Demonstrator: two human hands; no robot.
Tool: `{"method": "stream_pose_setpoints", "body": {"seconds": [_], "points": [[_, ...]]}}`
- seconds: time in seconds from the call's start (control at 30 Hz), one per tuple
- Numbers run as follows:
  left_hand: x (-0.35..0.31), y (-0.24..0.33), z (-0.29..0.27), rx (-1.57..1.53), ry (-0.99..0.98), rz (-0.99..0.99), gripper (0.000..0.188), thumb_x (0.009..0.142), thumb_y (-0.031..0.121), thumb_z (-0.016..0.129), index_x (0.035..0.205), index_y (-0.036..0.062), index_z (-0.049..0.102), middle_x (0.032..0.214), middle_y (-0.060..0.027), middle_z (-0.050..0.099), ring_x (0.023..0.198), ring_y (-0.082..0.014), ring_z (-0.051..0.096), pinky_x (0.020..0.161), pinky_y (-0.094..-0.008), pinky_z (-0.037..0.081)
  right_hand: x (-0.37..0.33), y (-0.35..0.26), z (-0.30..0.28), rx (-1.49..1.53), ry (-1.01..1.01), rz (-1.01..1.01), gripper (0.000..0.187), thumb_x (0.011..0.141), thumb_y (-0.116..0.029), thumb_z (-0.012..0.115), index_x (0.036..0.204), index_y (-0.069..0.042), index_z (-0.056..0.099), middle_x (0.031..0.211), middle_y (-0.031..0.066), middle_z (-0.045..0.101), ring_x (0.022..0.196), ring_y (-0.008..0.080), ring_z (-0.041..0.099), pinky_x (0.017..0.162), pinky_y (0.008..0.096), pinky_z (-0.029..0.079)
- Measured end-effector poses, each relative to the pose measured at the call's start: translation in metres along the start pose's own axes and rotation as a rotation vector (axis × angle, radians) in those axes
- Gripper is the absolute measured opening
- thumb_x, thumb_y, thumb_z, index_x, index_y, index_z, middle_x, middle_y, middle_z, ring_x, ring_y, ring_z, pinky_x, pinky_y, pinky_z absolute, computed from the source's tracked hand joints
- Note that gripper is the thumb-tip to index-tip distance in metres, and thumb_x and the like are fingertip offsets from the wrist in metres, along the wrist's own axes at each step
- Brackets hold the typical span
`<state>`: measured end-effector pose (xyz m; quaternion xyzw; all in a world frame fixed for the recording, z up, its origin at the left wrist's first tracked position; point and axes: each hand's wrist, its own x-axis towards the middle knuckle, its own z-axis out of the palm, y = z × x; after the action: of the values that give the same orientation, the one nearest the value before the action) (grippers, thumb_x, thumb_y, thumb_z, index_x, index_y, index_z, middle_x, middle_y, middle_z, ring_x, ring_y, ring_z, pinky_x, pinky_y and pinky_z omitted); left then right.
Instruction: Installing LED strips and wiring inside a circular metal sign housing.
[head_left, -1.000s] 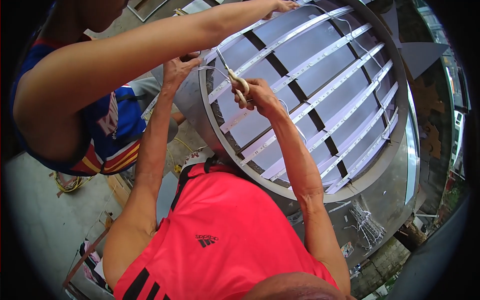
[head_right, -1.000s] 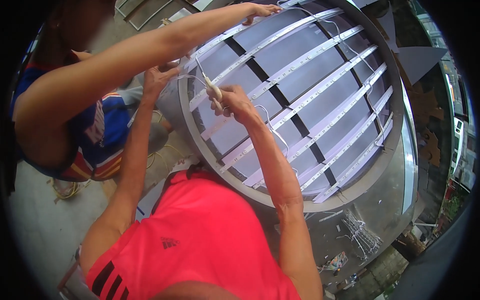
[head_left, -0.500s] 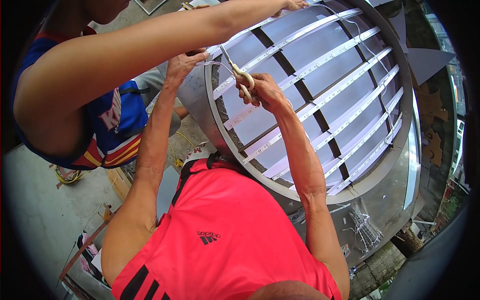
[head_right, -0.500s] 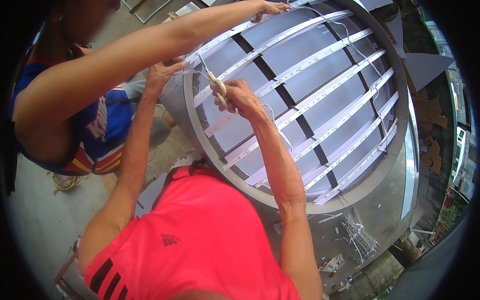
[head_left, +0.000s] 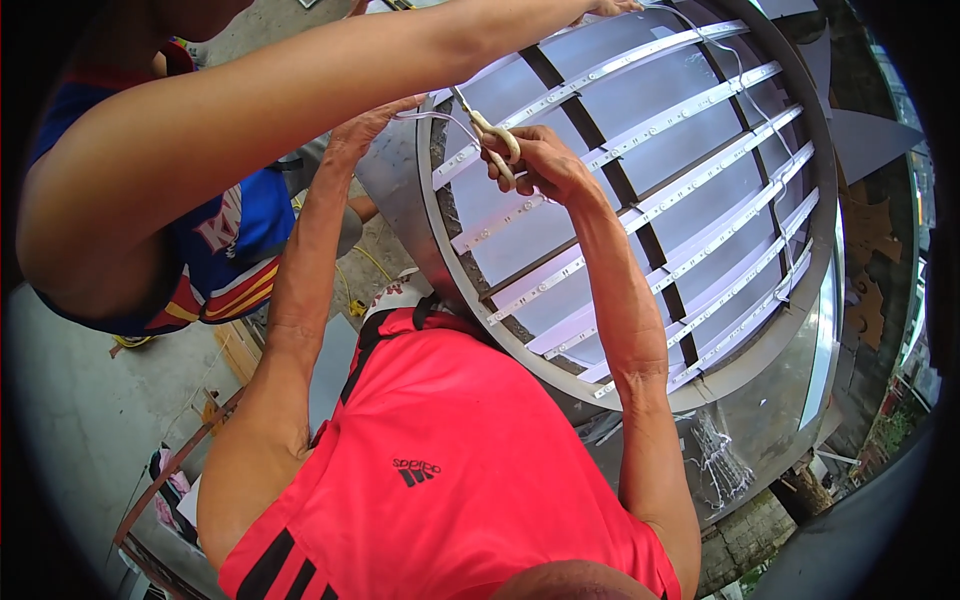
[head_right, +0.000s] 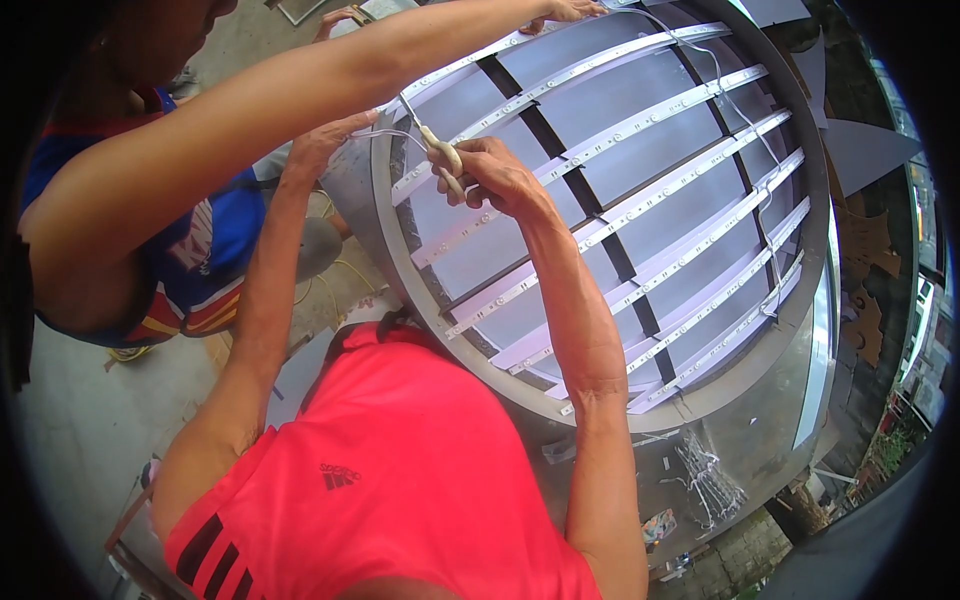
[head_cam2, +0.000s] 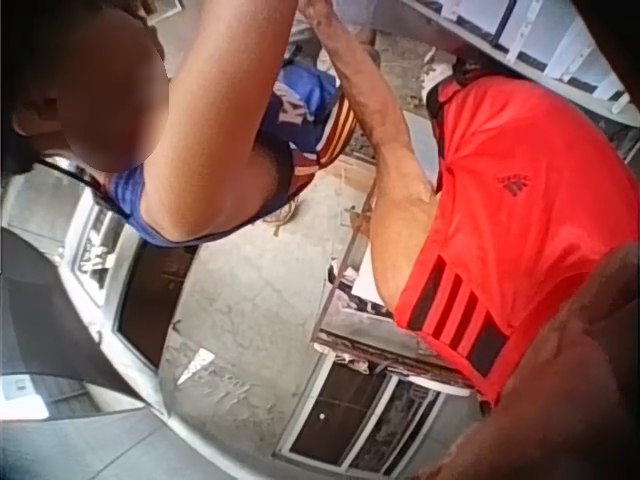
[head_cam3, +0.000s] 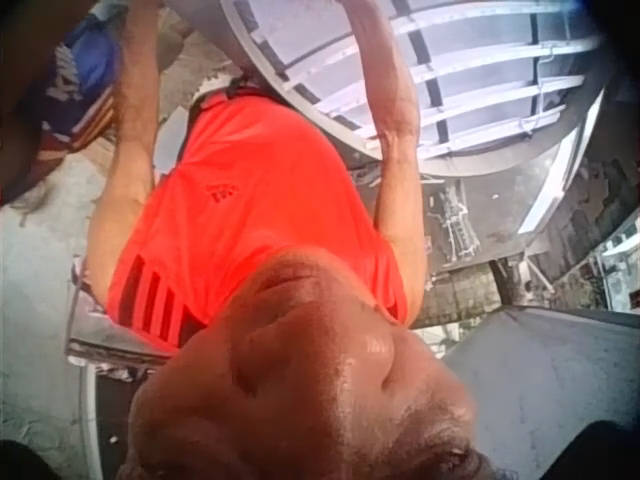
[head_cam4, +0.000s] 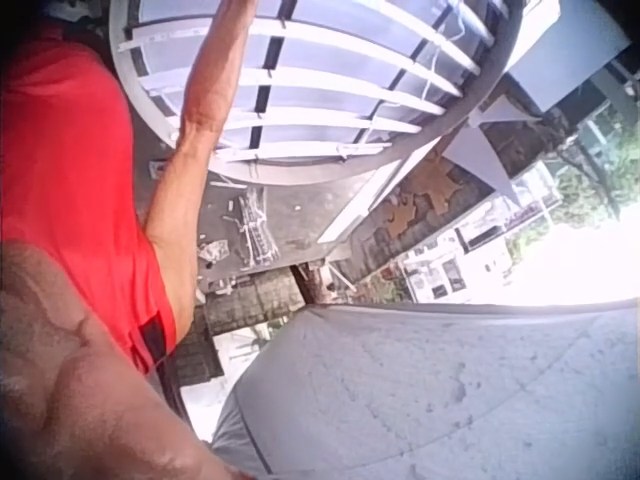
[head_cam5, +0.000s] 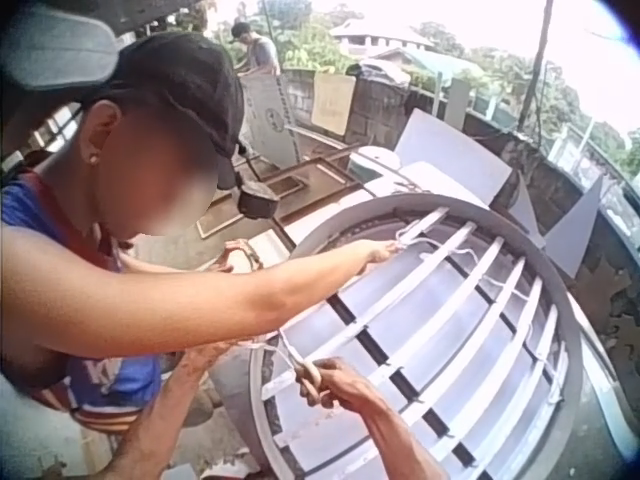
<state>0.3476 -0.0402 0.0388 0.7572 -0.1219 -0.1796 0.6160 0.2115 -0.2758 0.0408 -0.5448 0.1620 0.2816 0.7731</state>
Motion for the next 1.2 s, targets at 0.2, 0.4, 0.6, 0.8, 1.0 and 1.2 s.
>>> {"method": "stream_pose_setpoints", "body": {"seconds": [0.2,0.4,0.6,0.8,1.0,1.2], "points": [[-0.007,0.033,0.01,-0.027,-0.026,0.01,0.036,0.074,0.015,0.083,0.105,0.0015,0.069,0.097,-0.0045,0.067,0.086,-0.0137,0.061,0.076,-0.0286,0.049,0.004,0.005,-0.005,-0.004,-0.057,0.016,0.038,0.087,-0.04,0.067,0.094,-0.003,0.065,0.07,0.0046,0.063,0.058,0.011,0.061,0.045,0.0232,0.04],[0.001,0.008,-0.004,0.169,0.012,0.016,0.038,0.074,0.018,0.083,0.106,0.0011,0.069,0.096,-0.0042,0.068,0.085,-0.0135,0.06,0.076,-0.0286,0.048,0.006,0.002,-0.007,0.036,-0.092,0.001,0.038,0.09,-0.042,0.064,0.091,-0.005,0.064,0.071,0.0036,0.063,0.057,0.01,0.059,0.043,0.0212,0.037],[0.003,0.01,-0.004,0.147,-0.037,-0.132,0.038,0.073,0.016,0.083,0.104,-0.0006,0.07,0.095,-0.0067,0.07,0.087,-0.0144,0.062,0.078,-0.0285,0.048,0.01,0.007,-0.009,0.019,-0.069,0.001,0.039,0.088,-0.043,0.065,0.089,-0.005,0.066,0.066,0.0041,0.062,0.055,0.0095,0.059,0.042,0.0212,0.035],[0.005,0.01,-0.005,0.14,-0.045,-0.103,0.038,0.073,0.013,0.082,0.105,-0.0011,0.069,0.096,-0.0088,0.07,0.089,-0.0158,0.063,0.08,-0.0292,0.049,0.012,0.008,-0.008,0.014,-0.051,-0.015,0.04,0.088,-0.044,0.065,0.089,-0.004,0.067,0.065,0.0041,0.061,0.054,0.0093,0.058,0.041,0.0212,0.034],[0.006,0.009,-0.006,0.135,-0.059,-0.09,0.039,0.074,0.012,0.082,0.107,-0.0012,0.068,0.096,-0.0093,0.07,0.089,-0.0162,0.063,0.082,-0.0294,0.049,0.013,0.006,-0.008,0.005,-0.055,-0.025,0.039,0.089,-0.043,0.065,0.088,-0.005,0.067,0.063,0.0037,0.06,0.053,0.0087,0.056,0.041,0.0214,0.033],[0.006,0.008,-0.006,0.131,-0.06,-0.1,0.039,0.074,0.013,0.082,0.107,-0.0012,0.068,0.097,-0.0097,0.07,0.09,-0.0163,0.064,0.081,-0.0294,0.049,0.014,0.009,-0.008,0.011,-0.032,-0.03,0.038,0.09,-0.043,0.065,0.087,-0.005,0.067,0.062,0.0028,0.06,0.051,0.008,0.055,0.041,0.0216,0.033]]}}
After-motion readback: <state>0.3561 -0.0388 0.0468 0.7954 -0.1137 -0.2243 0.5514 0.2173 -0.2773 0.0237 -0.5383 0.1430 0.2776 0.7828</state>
